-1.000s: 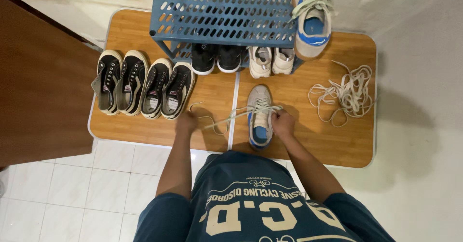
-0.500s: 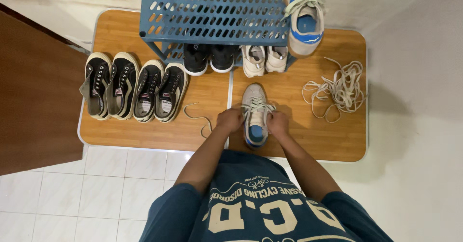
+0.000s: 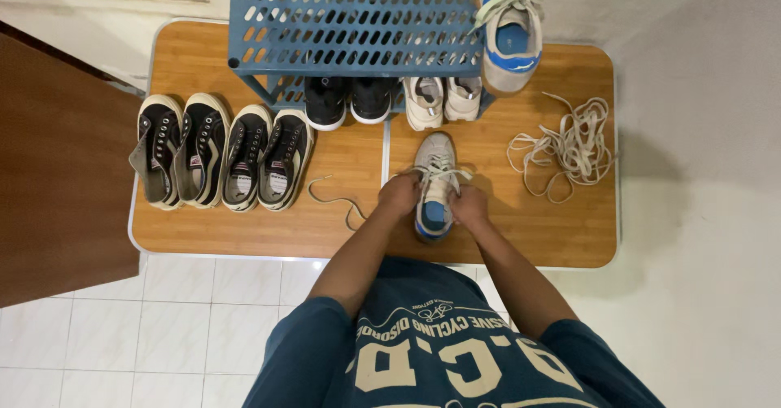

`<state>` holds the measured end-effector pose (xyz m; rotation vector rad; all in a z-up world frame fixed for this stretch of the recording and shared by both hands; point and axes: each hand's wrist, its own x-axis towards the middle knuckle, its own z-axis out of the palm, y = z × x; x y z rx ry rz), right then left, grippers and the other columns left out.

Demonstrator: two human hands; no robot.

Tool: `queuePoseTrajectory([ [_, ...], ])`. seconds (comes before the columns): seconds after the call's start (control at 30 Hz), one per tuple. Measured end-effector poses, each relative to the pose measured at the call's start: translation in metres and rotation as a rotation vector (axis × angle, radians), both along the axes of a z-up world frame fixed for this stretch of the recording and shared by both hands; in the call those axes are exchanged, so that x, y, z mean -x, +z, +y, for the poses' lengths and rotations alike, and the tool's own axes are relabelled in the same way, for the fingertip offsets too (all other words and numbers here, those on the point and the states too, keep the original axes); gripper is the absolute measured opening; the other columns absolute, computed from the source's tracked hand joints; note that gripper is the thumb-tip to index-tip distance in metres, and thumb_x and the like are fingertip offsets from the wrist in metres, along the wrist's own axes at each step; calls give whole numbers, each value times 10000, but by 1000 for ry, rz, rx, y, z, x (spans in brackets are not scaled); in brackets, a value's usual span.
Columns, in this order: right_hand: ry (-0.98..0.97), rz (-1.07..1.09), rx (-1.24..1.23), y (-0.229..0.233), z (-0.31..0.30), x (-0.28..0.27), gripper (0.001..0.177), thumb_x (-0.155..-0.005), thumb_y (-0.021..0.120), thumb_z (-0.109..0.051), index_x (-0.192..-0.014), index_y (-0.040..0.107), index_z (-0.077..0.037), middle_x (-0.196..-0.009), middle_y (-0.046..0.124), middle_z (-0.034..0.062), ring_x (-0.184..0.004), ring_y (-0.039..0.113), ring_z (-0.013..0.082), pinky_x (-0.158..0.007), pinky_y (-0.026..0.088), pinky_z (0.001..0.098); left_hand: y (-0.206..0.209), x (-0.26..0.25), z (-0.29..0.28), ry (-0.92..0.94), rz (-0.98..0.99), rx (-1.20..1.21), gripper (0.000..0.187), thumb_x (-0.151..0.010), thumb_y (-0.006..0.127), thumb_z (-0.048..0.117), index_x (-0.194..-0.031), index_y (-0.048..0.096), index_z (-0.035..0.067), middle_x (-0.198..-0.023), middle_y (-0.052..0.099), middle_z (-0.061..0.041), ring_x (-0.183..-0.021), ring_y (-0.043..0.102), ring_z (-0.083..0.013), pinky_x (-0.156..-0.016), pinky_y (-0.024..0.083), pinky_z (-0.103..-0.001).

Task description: The person threads white shoelaces through the eyelets of a pair of white and blue sneakers placed on a wooden table. They pull the laces through each eyelet sequentially and tie the laces on both shoes.

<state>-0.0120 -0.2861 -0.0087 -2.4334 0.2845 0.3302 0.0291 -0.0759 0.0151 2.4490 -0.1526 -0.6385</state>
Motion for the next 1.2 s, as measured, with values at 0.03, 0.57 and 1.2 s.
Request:
queuePoseTrajectory([
  [0.03,-20,44,-43,-3,0,0,457,-988,494,-308,-701,699,-19,-513,670,111,-461,694,237,-576,591,373,-2,0,0,-7,-19,-9,307,-946,575,358,-1146,714,170,-1127,729,-146,-1051,683,-372,-873,547,-519],
  [0.57,-283,120,-186,1,7,-3,419,-1007,493,-279,-763,626,35,-555,660,177,-461,699,262,-495,590,396,-101,3,72,-309,701,-125,255,-832,706,272,-772,780,36,-775,751,-130,-722,715,-265,-690,579,-425],
  [1.2,116,-281,142,8,8,-8,227,-884,613,-205,-834,714,-8,-817,679,280,-789,663,484,-743,534,569,-59,-8,-5,269,-43,313,244,-853,708,278,-927,711,45,-932,755,-181,-913,718,-364,-821,564,-437],
])
